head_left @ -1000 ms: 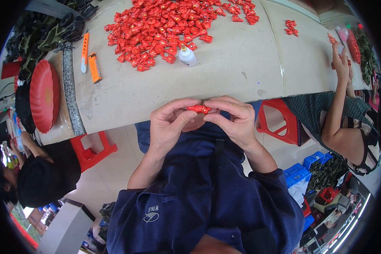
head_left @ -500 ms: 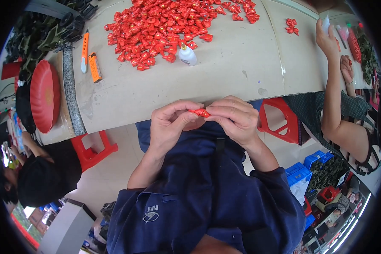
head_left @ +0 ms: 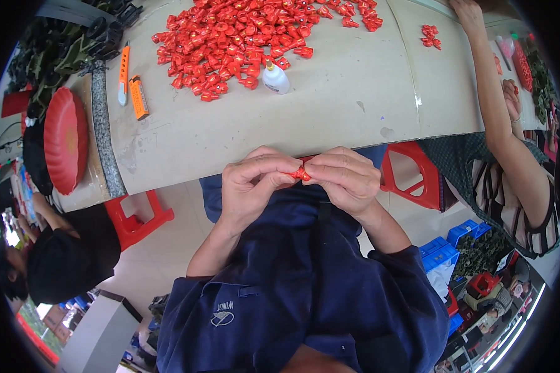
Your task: The person applies glue from a bottle to small red and yellow plastic toy components, then assembles them by hand at a factory assembly table.
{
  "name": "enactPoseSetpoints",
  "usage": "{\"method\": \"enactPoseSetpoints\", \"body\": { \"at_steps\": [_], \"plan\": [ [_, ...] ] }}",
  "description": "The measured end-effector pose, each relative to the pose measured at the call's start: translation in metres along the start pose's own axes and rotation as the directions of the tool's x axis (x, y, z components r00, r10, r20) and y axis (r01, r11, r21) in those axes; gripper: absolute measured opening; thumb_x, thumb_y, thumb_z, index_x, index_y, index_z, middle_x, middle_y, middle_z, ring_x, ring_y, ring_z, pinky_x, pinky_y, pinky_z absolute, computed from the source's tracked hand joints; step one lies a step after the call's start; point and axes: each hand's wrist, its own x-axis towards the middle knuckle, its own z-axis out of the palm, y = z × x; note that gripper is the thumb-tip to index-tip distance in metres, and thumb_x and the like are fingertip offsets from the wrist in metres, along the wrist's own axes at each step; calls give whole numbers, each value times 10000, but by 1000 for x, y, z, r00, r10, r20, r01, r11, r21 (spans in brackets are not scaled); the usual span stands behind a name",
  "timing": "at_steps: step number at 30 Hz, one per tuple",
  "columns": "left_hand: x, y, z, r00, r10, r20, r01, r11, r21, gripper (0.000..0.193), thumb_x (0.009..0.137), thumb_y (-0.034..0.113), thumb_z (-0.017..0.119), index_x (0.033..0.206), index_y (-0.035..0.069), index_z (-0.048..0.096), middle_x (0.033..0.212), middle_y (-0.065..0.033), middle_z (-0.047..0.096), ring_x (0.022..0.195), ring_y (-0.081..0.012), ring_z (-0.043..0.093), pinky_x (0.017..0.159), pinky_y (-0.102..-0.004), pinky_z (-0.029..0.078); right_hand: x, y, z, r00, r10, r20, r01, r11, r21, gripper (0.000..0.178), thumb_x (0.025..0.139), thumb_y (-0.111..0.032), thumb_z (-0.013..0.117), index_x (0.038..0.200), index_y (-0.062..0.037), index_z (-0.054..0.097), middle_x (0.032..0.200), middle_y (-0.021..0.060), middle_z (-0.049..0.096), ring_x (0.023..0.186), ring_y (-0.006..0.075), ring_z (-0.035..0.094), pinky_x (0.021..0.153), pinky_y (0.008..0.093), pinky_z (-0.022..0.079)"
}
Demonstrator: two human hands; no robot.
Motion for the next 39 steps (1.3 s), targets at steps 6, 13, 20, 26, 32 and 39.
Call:
{"method": "enactPoseSetpoints", "body": {
  "at_steps": [6, 13, 20, 26, 32, 39],
  "plan": [
    [1, 3, -1, 1000, 2, -18, -1, 1000, 29, 138, 761, -69, 570, 864, -17, 645, 851, -94, 587, 740, -149, 610, 658, -230, 541, 0, 1, 1, 999, 32, 29, -32, 999, 8, 254, 557, 77, 656, 794, -17, 655, 731, 93, 628, 634, 213, 611, 545, 264, 490],
    [0, 2, 1, 999, 16, -29, -14, 998, 59, 128, 767, -59, 571, 865, -18, 643, 842, -86, 586, 730, -144, 613, 655, -219, 540, -2, 3, 2, 999, 35, 18, -35, 999, 15, 243, 571, 78, 645, 796, -14, 652, 724, 94, 626, 626, 211, 607, 538, 258, 483],
    [-4, 3, 2, 998, -30, -48, 31, 999, 19, 118, 783, -35, 574, 879, -17, 639, 842, -78, 584, 741, -142, 616, 671, -221, 534, -6, 4, 5, 994, 106, 11, -107, 989, 99, 186, 619, 67, 648, 791, -2, 648, 725, 102, 630, 621, 207, 608, 536, 255, 477],
    [-12, 2, 1, 988, -115, -102, 115, 993, -4, 122, 788, -20, 583, 902, -24, 626, 839, -73, 589, 743, -137, 612, 684, -217, 522, -17, -4, 12, 936, 350, 44, -351, 912, 211, 145, 675, 28, 668, 819, 11, 652, 758, 111, 641, 655, 187, 617, 576, 251, 483],
    [-22, -5, -5, 985, -140, -99, 129, 985, -110, 134, 782, -25, 590, 911, -19, 627, 836, -72, 599, 764, -127, 602, 701, -218, 497, -21, -14, 20, 892, 447, 63, -442, 836, 326, 127, 704, 21, 664, 830, 26, 646, 781, 115, 640, 682, 155, 608, 601, 230, 478],
    [-33, -6, -9, 982, -150, -112, 132, 979, -155, 141, 787, -29, 581, 920, -19, 626, 844, -68, 609, 776, -125, 604, 711, -221, 498, -23, -24, 26, 841, 531, 101, -530, 772, 352, 118, 716, 14, 653, 832, 31, 641, 773, 115, 643, 691, 158, 619, 619, 236, 486]
  ]
}}
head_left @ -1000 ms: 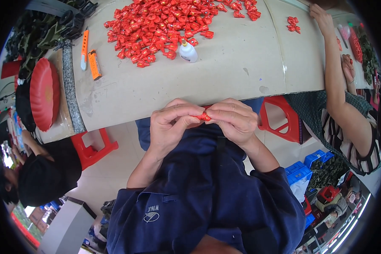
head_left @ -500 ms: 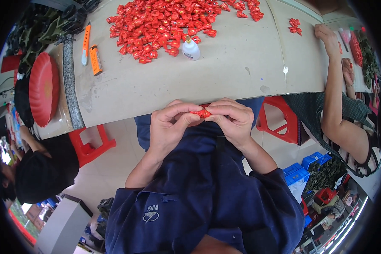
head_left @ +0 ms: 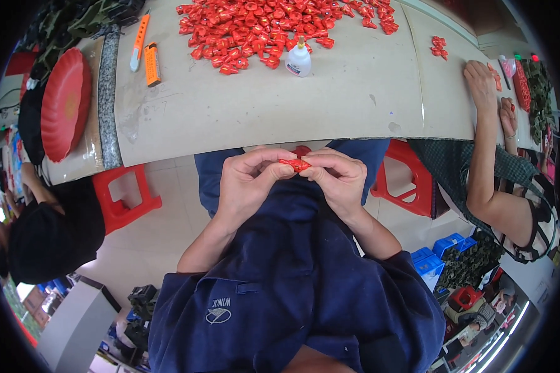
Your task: The person applies glue from a bottle to small red and yellow plastic toy components, then assembles them by hand at a factory assembly table.
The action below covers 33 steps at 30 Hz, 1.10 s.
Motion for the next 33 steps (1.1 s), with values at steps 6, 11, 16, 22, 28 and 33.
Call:
{"method": "enactPoseSetpoints", "body": {
  "at_steps": [6, 11, 16, 22, 28, 33],
  "plan": [
    [-9, 3, -4, 999, 41, -8, -41, 999, 25, 139, 786, -31, 580, 915, -17, 630, 819, -60, 607, 761, -116, 601, 698, -212, 497, -7, 4, 6, 998, -60, 3, 60, 997, -52, 124, 701, 10, 667, 823, 17, 646, 760, 102, 646, 682, 157, 606, 631, 244, 463],
    [-13, 1, -11, 998, 66, 14, -66, 995, 80, 145, 771, -37, 590, 906, -9, 638, 804, -54, 599, 729, -99, 584, 663, -194, 480, -7, 0, 12, 977, -212, 21, 212, 964, -162, 136, 675, 10, 681, 807, 10, 646, 740, 99, 643, 661, 177, 609, 605, 251, 465],
    [-14, 1, -13, 990, 118, 71, -124, 988, 93, 142, 760, -45, 593, 888, -8, 642, 808, -55, 595, 723, -93, 574, 647, -190, 468, -8, -1, 14, 944, -329, 33, 327, 918, -224, 155, 647, 20, 696, 792, 11, 640, 721, 97, 641, 646, 193, 617, 586, 259, 467],
    [-13, 1, -12, 991, 110, 72, -117, 989, 90, 136, 761, -47, 591, 882, -9, 642, 805, -56, 594, 724, -94, 573, 645, -192, 469, -9, -1, 14, 945, -327, 23, 324, 919, -224, 165, 639, 30, 698, 792, 14, 638, 721, 99, 641, 652, 192, 622, 589, 262, 469],
    [-12, -1, -11, 990, 113, 79, -119, 989, 82, 139, 768, -45, 586, 891, -8, 639, 806, -52, 590, 728, -93, 574, 651, -196, 471, -9, -1, 13, 941, -338, 13, 332, 916, -225, 160, 645, 28, 695, 794, 15, 639, 724, 97, 642, 648, 189, 619, 590, 258, 467],
    [-13, 1, -4, 997, 70, 34, -72, 997, 42, 148, 791, -26, 577, 932, -16, 619, 830, -61, 613, 716, -88, 573, 652, -190, 476, -11, -5, 11, 988, -156, -13, 152, 974, -169, 145, 667, 25, 678, 807, 20, 637, 756, 107, 642, 668, 196, 616, 599, 256, 469]
  ]
}}
